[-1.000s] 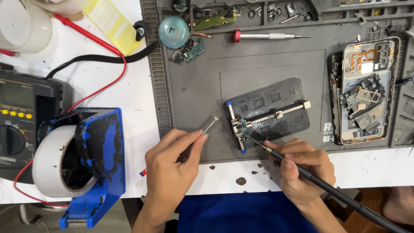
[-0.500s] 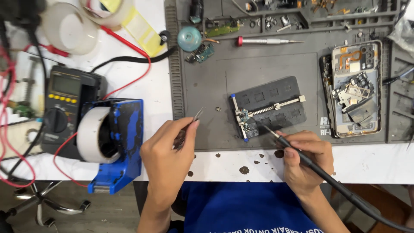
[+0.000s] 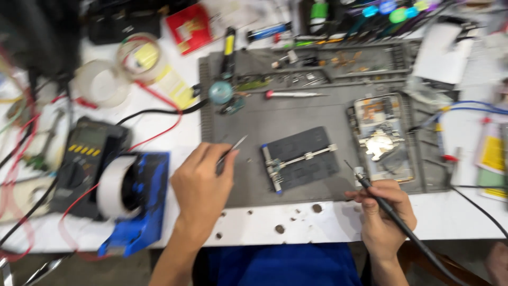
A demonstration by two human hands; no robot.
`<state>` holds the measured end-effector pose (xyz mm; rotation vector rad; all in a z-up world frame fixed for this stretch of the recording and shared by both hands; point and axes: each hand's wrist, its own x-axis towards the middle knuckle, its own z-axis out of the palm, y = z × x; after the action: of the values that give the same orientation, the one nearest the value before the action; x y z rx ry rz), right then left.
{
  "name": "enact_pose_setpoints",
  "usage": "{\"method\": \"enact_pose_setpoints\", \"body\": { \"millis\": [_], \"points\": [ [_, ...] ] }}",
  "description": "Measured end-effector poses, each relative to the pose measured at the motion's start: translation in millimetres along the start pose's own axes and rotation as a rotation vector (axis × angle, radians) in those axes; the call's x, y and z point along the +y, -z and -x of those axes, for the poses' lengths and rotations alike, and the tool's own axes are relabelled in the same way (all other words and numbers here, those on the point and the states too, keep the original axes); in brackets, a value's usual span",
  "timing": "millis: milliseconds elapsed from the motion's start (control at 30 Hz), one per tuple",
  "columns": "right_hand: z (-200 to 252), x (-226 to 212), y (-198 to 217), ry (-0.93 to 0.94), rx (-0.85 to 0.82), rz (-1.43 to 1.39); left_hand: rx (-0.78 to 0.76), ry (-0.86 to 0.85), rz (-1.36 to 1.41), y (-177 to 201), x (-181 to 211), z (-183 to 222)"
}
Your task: The person uses a soldering iron and tweezers to work on a small circuit board held in a clamp. They apply flux from a syringe and continue soldering. The person then handles a new phone screen assembly, peeling off protective film and placing it on the workbench.
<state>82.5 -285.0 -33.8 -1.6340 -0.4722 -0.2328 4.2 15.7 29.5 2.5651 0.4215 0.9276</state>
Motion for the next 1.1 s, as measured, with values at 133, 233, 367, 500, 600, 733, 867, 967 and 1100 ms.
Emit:
{"method": "enact_pose_setpoints", "body": {
  "millis": [133,233,367,500,600,733,867,967,1100],
  "points": [
    [-23.9,18.2,58.5,-0.056,0.268,-0.098,-0.22,0.069,-0.119,-21.9,-12.5,10.8],
    [-57.1,15.7,100.2,-0.04,0.448,-0.259,-0.153,0.008,-0.103,-27.1,-15.2,10.4],
    [-85.9,4.3,117.9,-0.011,0.589,-0.249,-0.257,0.164,-0.228,-31.9,-32.8,22.5],
    [-80.9,6.7,88.0,0.093,0.507,-0.024,-0.186,0.102,-0.197,-32.3,-21.3,15.0],
    [-61.3,13.1,52.8,0.223,0.398,0.187,-0.121,0.011,-0.141,-19.2,-13.4,5.5],
    [-43.5,28.2,31.0,0.381,0.261,0.389,-0.079,-0.038,-0.044,-6.3,-2.2,-12.7],
    [-46.6,33.8,36.0,0.434,0.176,0.385,-0.048,-0.102,-0.077,-8.7,1.2,-23.7],
    [-41.6,28.9,36.3,0.376,0.189,0.4,-0.016,-0.113,-0.068,-20.5,-4.0,-24.8],
    [-41.4,33.3,40.4,0.38,0.198,0.429,-0.08,-0.117,-0.13,-37.3,-17.5,-21.6]
  ]
}}
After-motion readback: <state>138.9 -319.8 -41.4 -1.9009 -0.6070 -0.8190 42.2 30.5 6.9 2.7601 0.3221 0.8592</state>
